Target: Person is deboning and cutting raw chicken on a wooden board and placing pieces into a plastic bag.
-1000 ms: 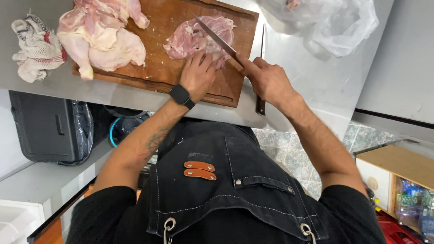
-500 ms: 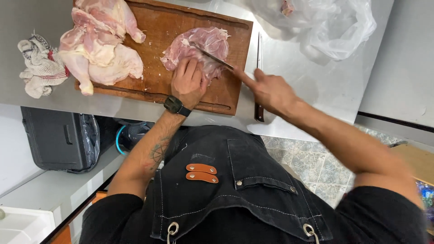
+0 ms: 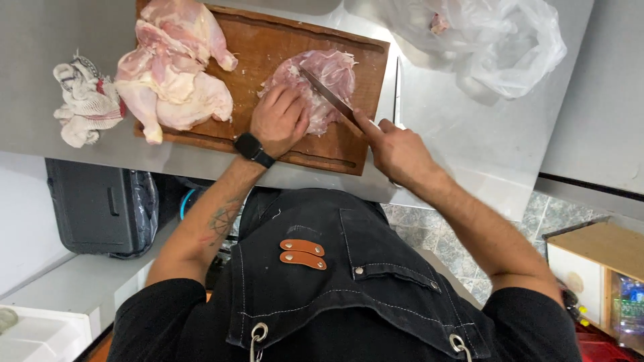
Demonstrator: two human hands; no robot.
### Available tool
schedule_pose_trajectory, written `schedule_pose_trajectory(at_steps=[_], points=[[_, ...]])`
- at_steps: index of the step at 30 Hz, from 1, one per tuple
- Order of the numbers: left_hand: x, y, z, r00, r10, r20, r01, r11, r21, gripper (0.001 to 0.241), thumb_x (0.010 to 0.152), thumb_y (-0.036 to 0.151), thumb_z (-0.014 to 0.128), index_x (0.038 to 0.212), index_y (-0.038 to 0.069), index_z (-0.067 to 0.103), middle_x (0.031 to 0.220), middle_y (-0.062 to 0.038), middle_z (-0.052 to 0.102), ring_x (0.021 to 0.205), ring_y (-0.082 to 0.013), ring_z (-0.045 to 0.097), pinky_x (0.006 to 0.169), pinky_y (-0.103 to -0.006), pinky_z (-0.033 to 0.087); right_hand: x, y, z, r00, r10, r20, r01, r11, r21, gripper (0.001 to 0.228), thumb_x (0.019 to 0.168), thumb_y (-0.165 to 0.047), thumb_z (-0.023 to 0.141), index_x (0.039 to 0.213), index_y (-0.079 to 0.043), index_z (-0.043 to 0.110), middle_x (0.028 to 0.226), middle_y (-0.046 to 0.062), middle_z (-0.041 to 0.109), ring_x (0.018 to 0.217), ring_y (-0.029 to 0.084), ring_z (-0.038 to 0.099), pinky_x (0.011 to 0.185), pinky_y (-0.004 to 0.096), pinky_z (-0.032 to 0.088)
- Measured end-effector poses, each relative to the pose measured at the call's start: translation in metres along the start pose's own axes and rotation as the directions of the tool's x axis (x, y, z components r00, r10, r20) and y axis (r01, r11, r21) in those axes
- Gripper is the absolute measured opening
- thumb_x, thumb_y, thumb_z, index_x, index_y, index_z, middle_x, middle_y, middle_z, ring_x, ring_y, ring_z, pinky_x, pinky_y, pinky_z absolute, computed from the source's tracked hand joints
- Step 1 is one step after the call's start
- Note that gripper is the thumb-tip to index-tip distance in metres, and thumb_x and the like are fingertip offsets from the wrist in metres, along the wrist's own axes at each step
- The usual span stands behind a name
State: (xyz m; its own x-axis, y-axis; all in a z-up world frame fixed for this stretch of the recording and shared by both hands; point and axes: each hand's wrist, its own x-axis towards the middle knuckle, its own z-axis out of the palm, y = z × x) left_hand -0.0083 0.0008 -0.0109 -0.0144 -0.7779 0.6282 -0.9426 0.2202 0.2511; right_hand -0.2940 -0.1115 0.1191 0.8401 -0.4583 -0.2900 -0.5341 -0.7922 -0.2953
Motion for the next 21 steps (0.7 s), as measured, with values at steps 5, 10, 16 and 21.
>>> schedule_pose_trajectory(at_steps=[5,10,16,21], points=[[0.002,0.002,0.015,0.998,-0.048,0.050,0.044,0.996,0.078,0.027,0.104,0.022,0.069,0.121,0.001,0.076,0.121,-0.016,0.070,0.119,-0.0399,0.065,0.102,-0.0539,0.051,-0.010,-0.018,-0.024,0.996,0.062,0.069,-0.060,0.998,-0.037,0.058,0.114,-0.024,0.044,0.171,-0.026,0.039,0.093,0.014,0.067,0.071,0.046,0.077,0.064,0.059,0.065],[-0.003,0.001,-0.003,0.997,-0.044,0.069,0.036,0.992,0.123,0.021,0.095,0.015,0.072,0.110,0.002,0.076,0.114,-0.016,0.069,0.115,-0.0395,0.064,0.103,-0.0548,0.050,-0.018,-0.042,-0.081,0.958,0.187,0.216,-0.163,0.979,-0.127,0.060,0.110,-0.023,0.046,0.170,-0.031,0.042,0.098,0.020,0.072,0.077,0.054,0.077,0.067,0.065,0.064],[-0.004,-0.005,-0.010,0.998,-0.012,0.063,0.005,0.994,0.106,0.017,0.093,0.017,0.068,0.104,0.005,0.074,0.112,-0.014,0.067,0.109,-0.0351,0.066,0.102,-0.0490,0.052,-0.004,-0.039,-0.045,0.978,0.160,0.131,-0.152,0.986,-0.068,0.059,0.113,-0.025,0.046,0.172,-0.034,0.039,0.098,0.017,0.072,0.079,0.052,0.077,0.071,0.063,0.065],[0.015,-0.008,-0.025,0.999,-0.036,0.017,0.035,0.998,0.048,0.038,0.086,0.024,0.075,0.113,-0.002,0.073,0.118,-0.020,0.066,0.116,-0.0401,0.065,0.099,-0.0497,0.055,0.005,-0.044,-0.030,0.983,0.155,0.094,-0.155,0.988,-0.010,0.055,0.113,-0.027,0.046,0.168,-0.028,0.044,0.102,0.018,0.073,0.079,0.051,0.077,0.070,0.063,0.065]])
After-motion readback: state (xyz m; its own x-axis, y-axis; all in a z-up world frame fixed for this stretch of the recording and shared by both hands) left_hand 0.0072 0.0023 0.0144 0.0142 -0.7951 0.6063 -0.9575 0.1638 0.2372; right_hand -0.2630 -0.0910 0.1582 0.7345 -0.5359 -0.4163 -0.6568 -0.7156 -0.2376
